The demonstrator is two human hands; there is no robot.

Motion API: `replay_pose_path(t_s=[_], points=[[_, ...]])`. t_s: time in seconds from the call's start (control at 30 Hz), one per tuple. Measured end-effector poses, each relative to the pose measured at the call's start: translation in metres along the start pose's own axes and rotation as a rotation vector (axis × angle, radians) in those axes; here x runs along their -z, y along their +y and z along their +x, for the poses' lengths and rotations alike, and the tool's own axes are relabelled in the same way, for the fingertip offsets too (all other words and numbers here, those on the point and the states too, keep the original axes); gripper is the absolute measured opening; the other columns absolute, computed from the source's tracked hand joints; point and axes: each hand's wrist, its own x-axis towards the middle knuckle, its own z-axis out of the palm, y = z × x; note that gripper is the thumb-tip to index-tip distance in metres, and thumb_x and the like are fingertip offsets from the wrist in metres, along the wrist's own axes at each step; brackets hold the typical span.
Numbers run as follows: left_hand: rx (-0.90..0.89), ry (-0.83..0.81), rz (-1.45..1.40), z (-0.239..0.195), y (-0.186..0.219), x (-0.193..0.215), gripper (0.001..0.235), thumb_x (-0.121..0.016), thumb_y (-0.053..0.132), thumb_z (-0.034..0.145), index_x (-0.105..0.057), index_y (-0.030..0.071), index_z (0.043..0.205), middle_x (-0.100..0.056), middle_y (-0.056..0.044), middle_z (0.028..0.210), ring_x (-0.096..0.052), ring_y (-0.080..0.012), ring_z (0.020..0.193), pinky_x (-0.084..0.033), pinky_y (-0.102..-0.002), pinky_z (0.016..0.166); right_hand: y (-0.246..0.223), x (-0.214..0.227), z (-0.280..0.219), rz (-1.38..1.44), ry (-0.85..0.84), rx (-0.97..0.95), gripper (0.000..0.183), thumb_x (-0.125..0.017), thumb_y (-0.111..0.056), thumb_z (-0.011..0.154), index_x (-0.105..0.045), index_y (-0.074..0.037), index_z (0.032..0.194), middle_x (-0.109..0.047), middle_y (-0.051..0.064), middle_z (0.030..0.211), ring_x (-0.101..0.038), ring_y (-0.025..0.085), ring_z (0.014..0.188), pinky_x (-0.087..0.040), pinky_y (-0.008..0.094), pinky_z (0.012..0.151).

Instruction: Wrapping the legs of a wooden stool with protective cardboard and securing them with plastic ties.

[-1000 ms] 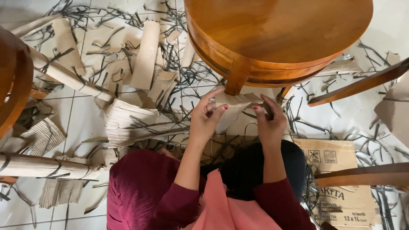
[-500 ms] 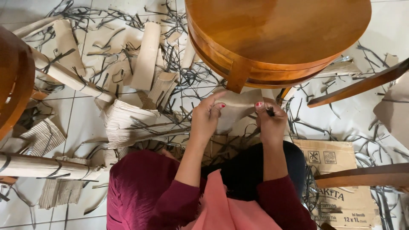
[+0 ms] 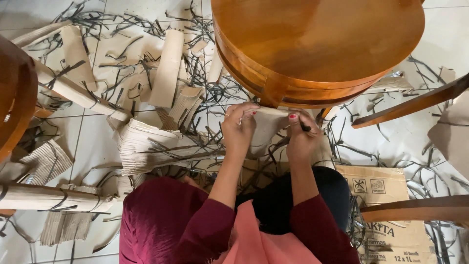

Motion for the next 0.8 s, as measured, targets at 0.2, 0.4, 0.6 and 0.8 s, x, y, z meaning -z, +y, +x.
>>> replay_pose_path(t_s=[0.2,0.4,0.6,0.8], points=[[0.167,0.002,-0.14,0.001,-0.004,-0.002,0.018,-0.074,0.011,0.095,-0.077,0.015,0.112,-0.078,-0.008,0.087,-0.067,-0.0151,0.092,-0.051,-0.041,0.097,0.064,0.02,-0.002,0.339,0.009,-0.256,0.021,-0.074,-0.011,0.1,-0.071,-0.001,0.082,-0.039,0.004,0.05,-0.031,0.007,0.039,-0.03,0.024,0.043],[0.243,-0.063,-0.111,0.011,0.003,0.009,0.016,-0.083,0.015,0.088,-0.078,0.015,0.103,-0.079,-0.009,0.082,-0.071,-0.016,0.085,-0.052,-0.039,0.095,0.018,0.019,0.008,0.133,0.047,-0.503,0.033,-0.077,-0.025,0.101,-0.066,-0.008,0.075,-0.043,0.003,0.048,-0.035,0.008,0.039,-0.027,0.023,0.044],[0.236,-0.112,-0.108,0.009,0.008,0.006,0.016,-0.084,0.013,0.085,-0.079,0.015,0.1,-0.08,-0.006,0.08,-0.072,-0.0149,0.083,-0.051,-0.036,0.095,0.033,0.03,0.018,0.167,-0.036,-0.567,0.017,-0.074,-0.016,0.1,-0.071,-0.002,0.093,-0.036,0.0,0.05,-0.032,0.008,0.038,-0.032,0.024,0.042],[0.153,-0.083,0.035,0.014,0.011,0.013,0.015,-0.085,0.018,0.084,-0.079,0.016,0.098,-0.078,-0.006,0.077,-0.075,-0.0237,0.084,-0.054,-0.038,0.09,0.05,0.024,0.0,0.177,-0.029,-0.291,0.008,-0.069,-0.002,0.1,-0.074,0.002,0.104,-0.036,0.005,0.047,-0.035,0.007,0.036,-0.033,0.022,0.042]])
